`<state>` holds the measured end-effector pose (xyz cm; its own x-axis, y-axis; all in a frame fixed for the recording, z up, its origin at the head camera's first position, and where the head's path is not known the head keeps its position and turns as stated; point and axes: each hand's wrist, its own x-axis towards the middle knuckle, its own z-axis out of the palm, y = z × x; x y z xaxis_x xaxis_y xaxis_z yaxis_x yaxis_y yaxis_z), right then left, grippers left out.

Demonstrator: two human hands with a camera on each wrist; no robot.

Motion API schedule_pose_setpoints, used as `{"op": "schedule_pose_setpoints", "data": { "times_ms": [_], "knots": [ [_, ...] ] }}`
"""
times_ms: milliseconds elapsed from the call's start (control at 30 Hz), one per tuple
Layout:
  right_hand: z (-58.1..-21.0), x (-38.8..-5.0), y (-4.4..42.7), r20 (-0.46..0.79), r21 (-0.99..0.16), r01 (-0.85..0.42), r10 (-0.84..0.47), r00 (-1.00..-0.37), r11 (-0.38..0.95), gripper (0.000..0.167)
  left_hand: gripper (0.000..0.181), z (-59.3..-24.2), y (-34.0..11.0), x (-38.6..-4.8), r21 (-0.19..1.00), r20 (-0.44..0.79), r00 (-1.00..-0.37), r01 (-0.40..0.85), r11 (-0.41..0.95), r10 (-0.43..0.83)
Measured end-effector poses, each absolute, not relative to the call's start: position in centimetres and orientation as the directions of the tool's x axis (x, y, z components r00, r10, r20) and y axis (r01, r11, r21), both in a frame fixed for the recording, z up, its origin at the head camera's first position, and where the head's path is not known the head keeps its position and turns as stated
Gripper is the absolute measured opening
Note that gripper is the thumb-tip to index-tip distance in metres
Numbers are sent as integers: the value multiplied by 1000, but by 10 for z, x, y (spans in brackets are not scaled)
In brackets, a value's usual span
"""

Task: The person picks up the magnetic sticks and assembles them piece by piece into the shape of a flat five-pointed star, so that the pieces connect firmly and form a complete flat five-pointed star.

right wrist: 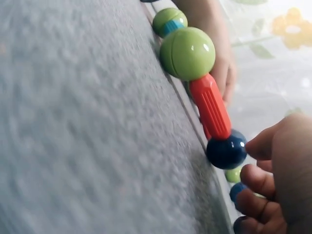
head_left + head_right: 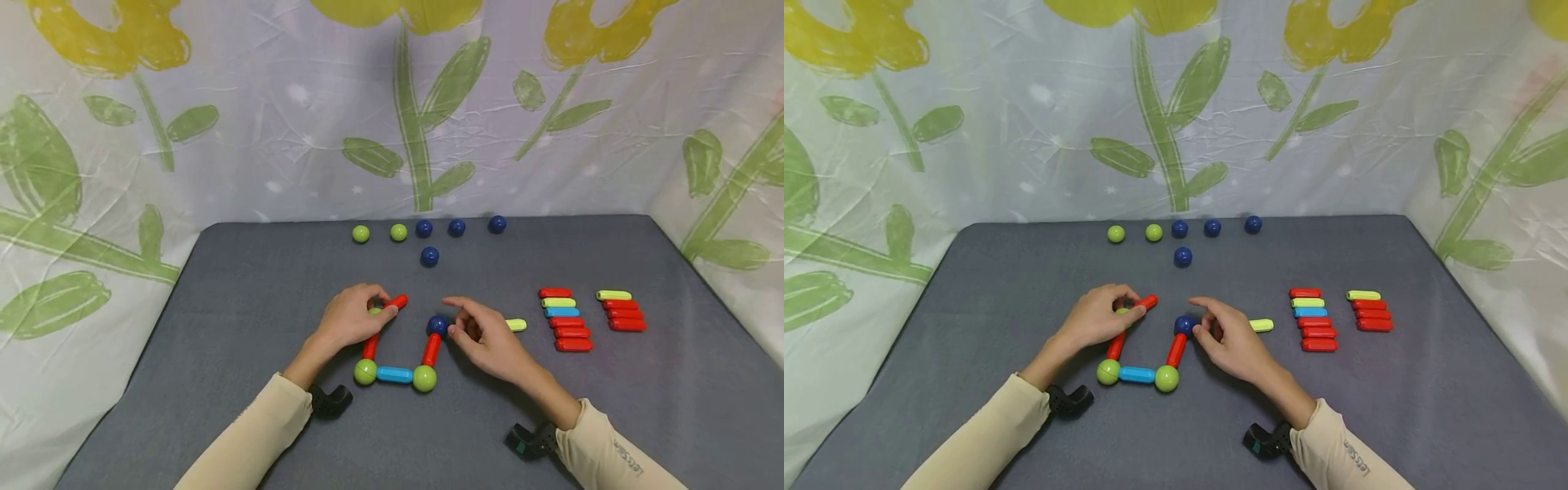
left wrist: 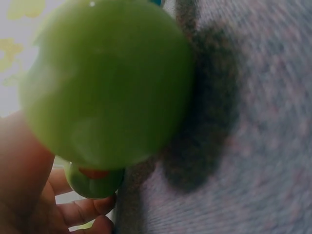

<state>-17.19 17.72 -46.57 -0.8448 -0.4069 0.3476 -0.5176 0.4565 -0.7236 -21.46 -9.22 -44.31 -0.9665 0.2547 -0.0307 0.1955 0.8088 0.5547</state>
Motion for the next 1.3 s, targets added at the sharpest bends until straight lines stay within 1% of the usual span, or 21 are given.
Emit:
{"op": "schedule_pose_setpoints", "data": {
  "times_ms": [100, 233, 433, 567, 700, 833, 1100, 1300],
  "knots": [
    [-463, -173, 181, 391, -727, -530, -371, -842, 437, 36, 21, -443, -91, -215, 564, -29, -966, 196, 803, 256],
    [-460, -174, 184, 409, -723, -529, -342, -846, 444, 32, 19, -444, -91, -214, 560, -18, -967, 200, 804, 253],
    [-462, -175, 184, 428, -666, -539, -328, -842, 516, 30, 19, -444, -91, -212, 559, -11, -970, 197, 806, 245],
    [-465, -176, 185, 448, -629, -527, -289, -846, 571, 27, 19, -445, -91, -212, 562, -2, -969, 204, 801, 248],
    [-467, -178, 186, 465, -626, -513, -246, -850, 588, 25, 20, -447, -92, -214, 560, 6, -967, 213, 801, 253],
    [-469, -181, 187, 500, -623, -527, -224, -837, 579, 27, 21, -447, -93, -215, 570, 5, -965, 219, 792, 264],
    [-471, -184, 189, 547, -613, -544, -189, -815, 573, 29, 31, -450, -99, -221, 565, 28, -933, 312, 764, 360],
    [-472, -184, 190, 542, -615, -537, -184, -820, 577, 30, 33, -455, -103, -224, 518, 79, -922, 363, 775, 379]
  ]
}}
